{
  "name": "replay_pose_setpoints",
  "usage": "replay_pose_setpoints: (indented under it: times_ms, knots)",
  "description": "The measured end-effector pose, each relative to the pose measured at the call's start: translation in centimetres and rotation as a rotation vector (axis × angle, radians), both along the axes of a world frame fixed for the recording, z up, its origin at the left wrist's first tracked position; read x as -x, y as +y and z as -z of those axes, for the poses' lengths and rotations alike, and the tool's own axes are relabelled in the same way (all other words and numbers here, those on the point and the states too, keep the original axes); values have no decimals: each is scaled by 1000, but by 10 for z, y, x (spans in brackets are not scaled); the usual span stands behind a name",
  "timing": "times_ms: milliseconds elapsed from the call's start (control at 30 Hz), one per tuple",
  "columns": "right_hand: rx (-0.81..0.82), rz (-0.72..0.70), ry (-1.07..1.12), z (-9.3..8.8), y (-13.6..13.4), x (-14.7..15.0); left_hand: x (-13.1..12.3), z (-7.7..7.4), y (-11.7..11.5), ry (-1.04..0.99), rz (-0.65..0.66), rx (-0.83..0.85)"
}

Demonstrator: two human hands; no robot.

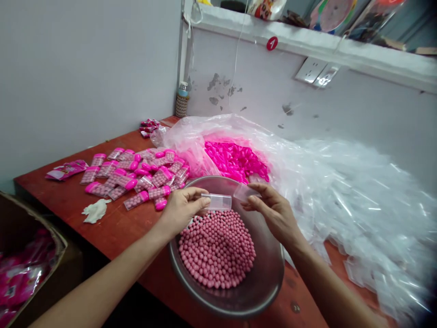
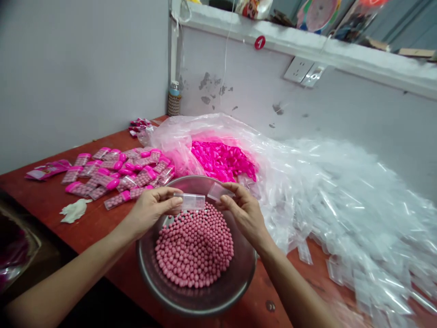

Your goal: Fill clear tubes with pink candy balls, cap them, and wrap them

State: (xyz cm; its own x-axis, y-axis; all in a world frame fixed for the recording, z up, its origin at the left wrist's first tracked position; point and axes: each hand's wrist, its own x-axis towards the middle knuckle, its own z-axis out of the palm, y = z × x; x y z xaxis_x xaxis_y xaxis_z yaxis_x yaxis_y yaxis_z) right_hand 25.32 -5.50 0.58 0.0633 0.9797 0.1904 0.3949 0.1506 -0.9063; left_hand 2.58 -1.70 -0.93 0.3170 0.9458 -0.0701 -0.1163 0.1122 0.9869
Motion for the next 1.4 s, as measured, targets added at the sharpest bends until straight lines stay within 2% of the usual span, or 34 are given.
replay_pose_setpoints:
  times_ms: [67,133,200,333,433,567,633,733,833,933,1033,1133,1267,1400]
  knots:
    - [-31,-34,-219,4,11,0,5,-1,2,113,-32,-104]
    - [-49,-127,-347,6,18,4,8,-4,3,216,-25,-187]
    - [-11,-261,-289,4,21,12,8,-6,4,259,16,-212]
    - [228,-495,-77,-8,16,27,6,-9,2,254,64,-250]
    - [322,-452,-51,-14,12,18,14,-13,2,261,19,-247]
    - [352,-337,-89,-9,11,-7,23,-18,10,189,-97,-198]
    - [322,-352,-151,-6,11,-10,15,-17,15,121,-91,-194]
    - [302,-443,-276,1,9,3,-12,-12,20,-24,-54,-150]
    - [310,-559,-532,13,6,21,-39,-7,22,-30,55,-180]
    - [169,-614,-929,30,1,30,-46,-7,20,199,214,-372]
    - [26,-689,-1167,42,-3,29,-34,-9,20,327,212,-485]
    - [-70,-754,-1209,47,-5,27,-11,-10,19,314,106,-462]
    - [-327,-822,-1218,50,-5,31,14,-9,12,368,-33,-434]
    - [-326,-940,-1194,48,0,40,24,0,6,356,-106,-444]
